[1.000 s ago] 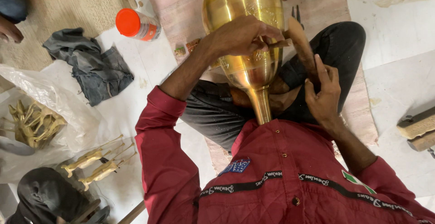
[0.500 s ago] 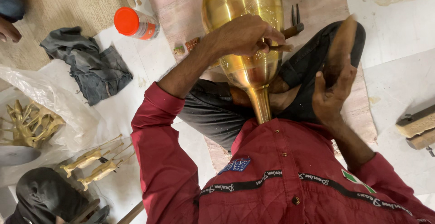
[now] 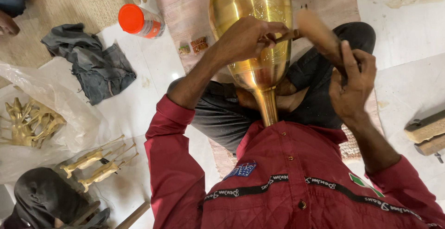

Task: The person sits cross-legged on the floor with a large brass vessel held between their legs and engraves decorative patterns into its surface. They hold a small chisel against the brass with one hand and strike it with a wooden mallet in the other hand, repositioning the chisel repeatedly to work different parts of the design.

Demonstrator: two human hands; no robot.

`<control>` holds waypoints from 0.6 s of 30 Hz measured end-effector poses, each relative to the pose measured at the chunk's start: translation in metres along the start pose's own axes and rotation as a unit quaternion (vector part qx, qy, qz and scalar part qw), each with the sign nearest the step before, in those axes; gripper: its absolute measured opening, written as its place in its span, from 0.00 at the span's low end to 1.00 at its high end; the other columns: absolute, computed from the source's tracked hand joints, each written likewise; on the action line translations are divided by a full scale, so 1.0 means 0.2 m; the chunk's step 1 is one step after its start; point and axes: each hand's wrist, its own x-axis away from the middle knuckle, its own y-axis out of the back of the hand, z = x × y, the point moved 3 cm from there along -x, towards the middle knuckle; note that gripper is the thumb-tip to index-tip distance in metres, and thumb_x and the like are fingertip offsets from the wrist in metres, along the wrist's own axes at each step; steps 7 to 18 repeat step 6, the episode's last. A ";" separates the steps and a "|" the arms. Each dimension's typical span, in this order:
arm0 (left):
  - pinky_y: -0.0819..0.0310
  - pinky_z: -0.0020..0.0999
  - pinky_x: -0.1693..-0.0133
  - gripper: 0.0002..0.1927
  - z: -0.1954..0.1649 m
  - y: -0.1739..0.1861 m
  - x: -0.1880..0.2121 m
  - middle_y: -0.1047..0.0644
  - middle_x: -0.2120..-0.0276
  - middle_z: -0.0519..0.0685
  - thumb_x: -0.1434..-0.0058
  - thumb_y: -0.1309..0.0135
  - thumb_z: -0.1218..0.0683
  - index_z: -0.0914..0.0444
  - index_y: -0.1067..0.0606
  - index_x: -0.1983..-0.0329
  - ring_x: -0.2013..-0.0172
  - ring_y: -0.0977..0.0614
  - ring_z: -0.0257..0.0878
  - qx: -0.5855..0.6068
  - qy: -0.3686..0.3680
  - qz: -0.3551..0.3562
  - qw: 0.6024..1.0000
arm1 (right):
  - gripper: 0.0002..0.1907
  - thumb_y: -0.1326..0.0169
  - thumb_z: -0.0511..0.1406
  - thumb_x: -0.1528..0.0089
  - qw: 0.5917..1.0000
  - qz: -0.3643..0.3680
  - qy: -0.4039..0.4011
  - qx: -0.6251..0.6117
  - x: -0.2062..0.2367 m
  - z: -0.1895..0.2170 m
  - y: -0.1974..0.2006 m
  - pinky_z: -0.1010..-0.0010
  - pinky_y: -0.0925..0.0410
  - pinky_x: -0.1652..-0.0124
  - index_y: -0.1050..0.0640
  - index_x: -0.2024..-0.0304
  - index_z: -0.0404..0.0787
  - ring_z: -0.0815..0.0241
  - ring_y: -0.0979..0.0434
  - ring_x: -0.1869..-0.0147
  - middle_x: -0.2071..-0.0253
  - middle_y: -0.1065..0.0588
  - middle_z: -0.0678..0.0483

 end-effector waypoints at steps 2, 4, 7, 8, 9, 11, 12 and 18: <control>0.17 0.40 0.63 0.23 0.01 -0.01 -0.03 0.14 0.62 0.46 0.39 0.40 0.64 0.52 0.21 0.43 0.65 0.11 0.37 -0.018 -0.031 0.009 0.999 | 0.35 0.48 0.21 0.29 0.999 -0.020 -0.006 -0.034 0.03 0.02 -0.04 0.65 0.30 0.43 0.39 0.22 0.42 0.51 0.32 0.38 0.40 0.37 0.44; 0.16 0.39 0.64 0.23 0.02 -0.03 -0.05 0.14 0.57 0.46 0.41 0.41 0.66 0.53 0.21 0.44 0.62 0.11 0.35 -0.029 -0.085 0.006 0.996 | 0.36 0.47 0.22 0.28 0.997 -0.034 -0.018 -0.061 0.09 0.04 -0.07 0.66 0.32 0.45 0.43 0.21 0.41 0.53 0.33 0.39 0.41 0.37 0.44; 0.17 0.38 0.65 0.25 0.06 -0.06 -0.08 0.15 0.60 0.46 0.42 0.41 0.66 0.51 0.21 0.43 0.63 0.11 0.35 -0.038 -0.073 0.047 0.995 | 0.41 0.47 0.21 0.32 0.999 -0.022 0.009 0.025 0.08 0.02 -0.08 0.63 0.32 0.44 0.42 0.20 0.45 0.50 0.33 0.40 0.40 0.37 0.43; 0.17 0.38 0.65 0.25 0.06 -0.06 -0.08 0.15 0.60 0.46 0.42 0.41 0.66 0.51 0.21 0.43 0.63 0.11 0.35 -0.038 -0.073 0.047 0.995 | 0.41 0.47 0.21 0.32 0.999 -0.022 0.009 0.025 0.08 0.02 -0.08 0.63 0.32 0.44 0.42 0.20 0.45 0.50 0.33 0.40 0.40 0.37 0.43; 0.17 0.38 0.65 0.25 0.06 -0.06 -0.08 0.15 0.60 0.46 0.42 0.41 0.66 0.51 0.21 0.43 0.63 0.11 0.35 -0.038 -0.073 0.047 0.995 | 0.41 0.47 0.21 0.32 0.999 -0.022 0.009 0.025 0.08 0.02 -0.08 0.63 0.32 0.44 0.42 0.20 0.45 0.50 0.33 0.40 0.40 0.37 0.43; 0.17 0.38 0.65 0.25 0.06 -0.06 -0.08 0.15 0.60 0.46 0.42 0.41 0.66 0.51 0.21 0.43 0.63 0.11 0.35 -0.038 -0.073 0.047 0.995 | 0.41 0.47 0.21 0.32 0.999 -0.022 0.009 0.025 0.08 0.02 -0.08 0.63 0.32 0.44 0.42 0.20 0.45 0.50 0.33 0.40 0.40 0.37 0.43; 0.17 0.38 0.65 0.25 0.06 -0.06 -0.08 0.15 0.60 0.46 0.42 0.41 0.66 0.51 0.21 0.43 0.63 0.11 0.35 -0.038 -0.073 0.047 0.995 | 0.41 0.47 0.21 0.32 0.999 -0.022 0.009 0.025 0.08 0.02 -0.08 0.63 0.32 0.44 0.42 0.20 0.45 0.50 0.33 0.40 0.40 0.37 0.43; 0.17 0.38 0.65 0.25 0.06 -0.06 -0.08 0.15 0.60 0.46 0.42 0.41 0.66 0.51 0.21 0.43 0.63 0.11 0.35 -0.038 -0.073 0.047 0.995 | 0.41 0.47 0.21 0.32 0.999 -0.022 0.009 0.025 0.08 0.02 -0.08 0.63 0.32 0.44 0.42 0.20 0.45 0.50 0.33 0.40 0.40 0.37 0.43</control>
